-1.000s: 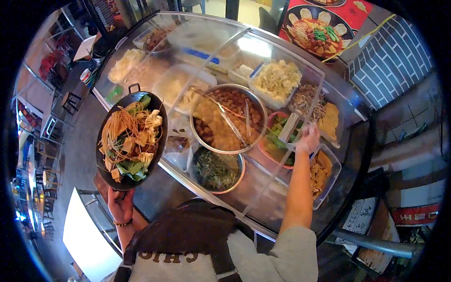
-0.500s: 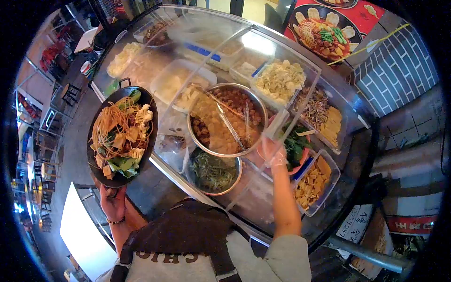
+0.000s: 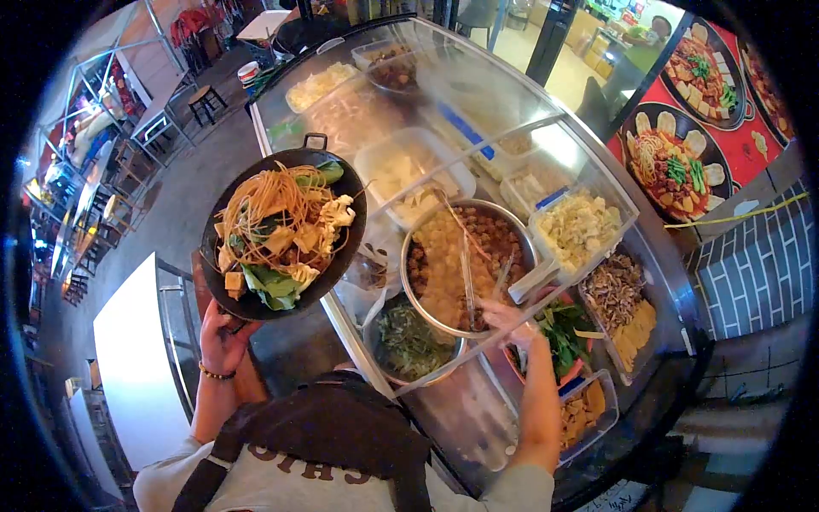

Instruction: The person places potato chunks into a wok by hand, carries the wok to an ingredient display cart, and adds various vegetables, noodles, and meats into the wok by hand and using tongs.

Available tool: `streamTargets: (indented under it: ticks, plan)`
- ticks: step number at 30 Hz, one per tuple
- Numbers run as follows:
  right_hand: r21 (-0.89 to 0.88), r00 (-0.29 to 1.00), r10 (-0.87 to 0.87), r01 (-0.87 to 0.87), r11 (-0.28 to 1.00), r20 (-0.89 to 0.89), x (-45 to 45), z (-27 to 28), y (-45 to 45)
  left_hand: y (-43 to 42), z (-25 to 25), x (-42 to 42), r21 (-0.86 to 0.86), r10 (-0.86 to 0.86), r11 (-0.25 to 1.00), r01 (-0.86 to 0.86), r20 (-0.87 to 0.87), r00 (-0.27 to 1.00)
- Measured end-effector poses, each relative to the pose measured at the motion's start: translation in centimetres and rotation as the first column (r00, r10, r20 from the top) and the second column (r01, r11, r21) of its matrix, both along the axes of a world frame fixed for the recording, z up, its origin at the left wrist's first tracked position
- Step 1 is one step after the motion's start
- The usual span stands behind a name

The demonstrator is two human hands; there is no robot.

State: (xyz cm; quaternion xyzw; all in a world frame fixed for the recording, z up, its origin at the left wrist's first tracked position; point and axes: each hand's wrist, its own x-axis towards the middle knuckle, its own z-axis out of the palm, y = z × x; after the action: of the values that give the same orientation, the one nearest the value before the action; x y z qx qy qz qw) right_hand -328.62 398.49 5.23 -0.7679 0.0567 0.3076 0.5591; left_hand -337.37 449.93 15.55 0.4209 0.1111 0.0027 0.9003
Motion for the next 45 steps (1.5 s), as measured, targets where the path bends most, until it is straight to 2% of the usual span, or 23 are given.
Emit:
streamTargets:
  ticks: [4, 5, 8, 10, 12, 14, 17, 19, 20, 22, 23, 25, 29, 31, 34, 35, 36, 38, 39, 41, 42, 44, 45]
  plan:
    - [-0.025, 0.993, -0.109, 0.108, 0.994, -0.035, -1.0, -1.4, -0.2, 0.3, -0.7, -0.1, -0.001, -0.023, 1.000, 0.023, 0.019, 1.000]
    - [0.184, 0.972, -0.228, 0.234, 0.955, -0.049, -1.5, -2.9, -0.5, -0.1, -0.6, -0.2, -0.007, -0.052, 0.999, 0.052, 0.015, 0.999]
    - [0.081, 0.928, -0.374, 0.372, 0.925, 0.008, -2.4, -2.3, 0.9, -0.6, -0.1, 0.0, -0.022, 0.018, 1.000, -0.018, -0.003, 1.000]
    - [0.165, 0.936, -0.352, 0.348, 0.923, 0.001, -2.3, -3.5, 0.1, -0.1, -0.2, 0.2, -0.011, 0.037, 0.999, -0.038, -0.025, 0.999]
    - [0.325, 0.813, -0.507, 0.580, 0.747, -0.287, -1.9, -3.3, 0.4, -0.1, -0.1, 0.4, 0.000, 0.002, 1.000, -0.002, 0.014, 1.000]
    - [0.219, 0.840, -0.503, 0.540, 0.813, -0.206, -2.0, -0.4, 2.3, 0.4, -0.6, 0.3, 0.003, -0.022, 1.000, 0.022, 0.018, 1.000]
    - [0.366, 0.813, -0.468, 0.576, 0.730, -0.346, -2.1, -0.6, 2.2, 0.0, -0.4, 0.3, -0.017, 0.010, 1.000, -0.010, -0.003, 1.000]
    - [0.596, 0.853, -0.395, 0.521, 0.611, -0.341, -1.2, -3.9, 1.8, 0.1, -0.6, 0.3, -0.018, -0.002, 1.000, 0.002, 0.015, 1.000]
    - [0.600, 0.853, -0.397, 0.521, 0.607, -0.339, -0.7, -5.4, 1.1, 0.2, -0.6, 0.4, -0.018, -0.007, 1.000, 0.008, 0.034, 0.999]
    - [0.757, 0.824, -0.187, 0.566, 0.327, -0.535, -0.2, -7.7, -0.7, 0.6, -0.7, 0.3, 0.001, -0.032, 0.999, 0.032, 0.033, 0.999]
    - [0.758, 0.823, -0.187, 0.567, 0.322, -0.536, -0.3, -6.2, 0.3, 0.7, -0.7, 0.3, 0.016, -0.054, 0.998, 0.053, 0.030, 0.998]
    - [0.500, 0.724, -0.545, 0.688, 0.526, -0.423, -0.8, -3.3, 1.9, 0.4, -0.6, 0.3, 0.009, -0.043, 0.999, 0.043, 0.025, 0.999]
    - [0.561, 0.781, -0.484, 0.622, 0.547, -0.394, -2.0, -4.2, -0.3, 0.6, -0.9, 0.3, -0.001, -0.033, 0.999, 0.033, 0.018, 0.999]
    - [0.311, 0.808, -0.575, 0.584, 0.750, -0.128, -3.7, -1.0, -0.4, 0.5, -0.9, 0.3, 0.001, -0.028, 1.000, 0.028, 0.004, 1.000]
    - [0.422, 0.789, -0.596, 0.595, 0.684, -0.147, -6.2, 1.3, -2.6, 0.7, -1.1, 0.3, 0.004, -0.016, 1.000, 0.016, -0.011, 1.000]
    - [0.281, 0.762, -0.647, 0.629, 0.725, -0.038, -7.3, 2.2, -3.0, 0.8, -1.3, 0.3, 0.007, -0.007, 1.000, 0.007, -0.011, 1.000]
    - [0.277, 0.758, -0.651, 0.634, 0.722, -0.038, -8.8, 3.4, -3.3, 0.9, -1.5, 0.3, 0.003, -0.013, 1.000, 0.013, -0.014, 1.000]
    - [0.159, 0.607, -0.794, 0.783, 0.601, 0.016, -12.4, 5.3, -4.1, 1.0, -1.9, 0.4, 0.001, -0.046, 0.999, 0.046, 0.035, 0.998]
    - [0.072, 0.701, -0.646, 0.659, 0.749, 0.301, -15.2, 4.6, -7.2, 0.7, -1.6, 0.5, -0.008, -0.047, 0.999, 0.048, 0.033, 0.998]
    - [0.041, 0.587, -0.655, 0.729, 0.684, 0.476, -19.5, 5.9, -8.5, 0.0, -0.8, 0.6, -0.013, -0.009, 1.000, 0.009, 0.020, 1.000]
    - [0.129, 0.391, -0.838, 0.875, 0.466, 0.380, -20.9, 8.4, -7.1, 0.3, -0.9, 0.6, -0.018, 0.002, 1.000, -0.002, 0.014, 1.000]
    - [0.308, 0.210, -0.932, 0.902, 0.302, 0.296, -23.9, 9.1, -7.4, 1.3, -1.6, 1.1, 0.011, -0.081, 0.997, 0.081, 0.007, 0.997]
    - [0.305, 0.236, -0.926, 0.895, 0.325, 0.294, -23.0, 9.0, -8.4, 2.0, -2.3, 1.2, 0.000, -0.131, 0.991, 0.131, 0.030, 0.991]
